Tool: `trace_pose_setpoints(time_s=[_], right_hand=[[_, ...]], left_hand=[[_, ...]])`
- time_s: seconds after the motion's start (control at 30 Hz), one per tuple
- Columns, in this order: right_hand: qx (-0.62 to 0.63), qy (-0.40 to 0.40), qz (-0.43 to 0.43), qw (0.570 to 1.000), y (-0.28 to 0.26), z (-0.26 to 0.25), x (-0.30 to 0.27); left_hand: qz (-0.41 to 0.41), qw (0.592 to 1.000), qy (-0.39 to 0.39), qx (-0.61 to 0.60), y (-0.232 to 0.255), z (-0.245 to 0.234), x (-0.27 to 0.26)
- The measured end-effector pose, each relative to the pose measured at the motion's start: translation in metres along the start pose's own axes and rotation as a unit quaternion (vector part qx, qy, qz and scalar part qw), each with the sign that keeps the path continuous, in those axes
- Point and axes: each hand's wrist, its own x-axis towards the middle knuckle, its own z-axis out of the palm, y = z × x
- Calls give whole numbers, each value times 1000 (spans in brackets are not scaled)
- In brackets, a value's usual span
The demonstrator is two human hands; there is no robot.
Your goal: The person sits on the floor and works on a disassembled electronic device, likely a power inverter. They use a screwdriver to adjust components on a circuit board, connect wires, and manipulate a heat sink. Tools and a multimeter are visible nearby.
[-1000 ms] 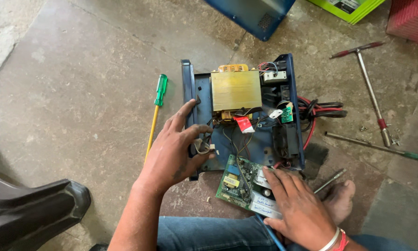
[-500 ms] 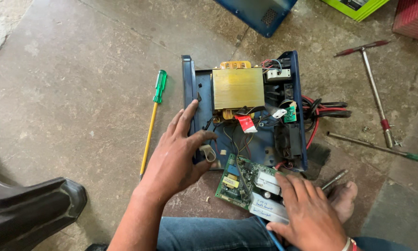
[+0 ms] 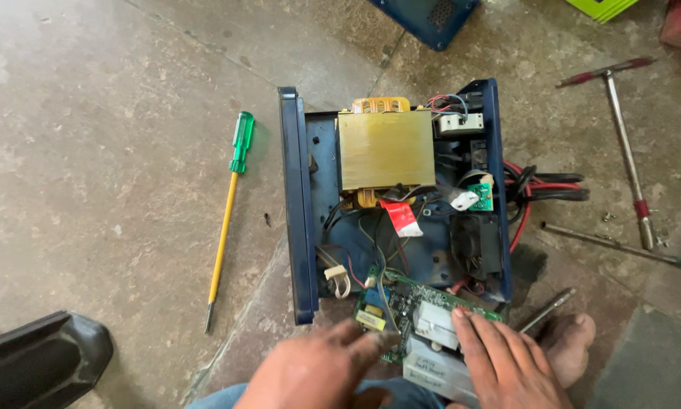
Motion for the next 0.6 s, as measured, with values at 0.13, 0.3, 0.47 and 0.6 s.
trace_pose_setpoints(time_s=[0.13,0.3,0.47,0.6], right_hand=[[-36,24,61,997,0,16,-3],[-66,59,21,996,17,60,-32],[-60,151,5,987,12,105,-57],[32,241,144,959,14,123,-53]], left_hand=[[86,989,2,120,-21,62,29],[10,995,28,94,-23,115,53],[41,973,187,131,-29,148,63],[43,961,234,144,-29,155,65]])
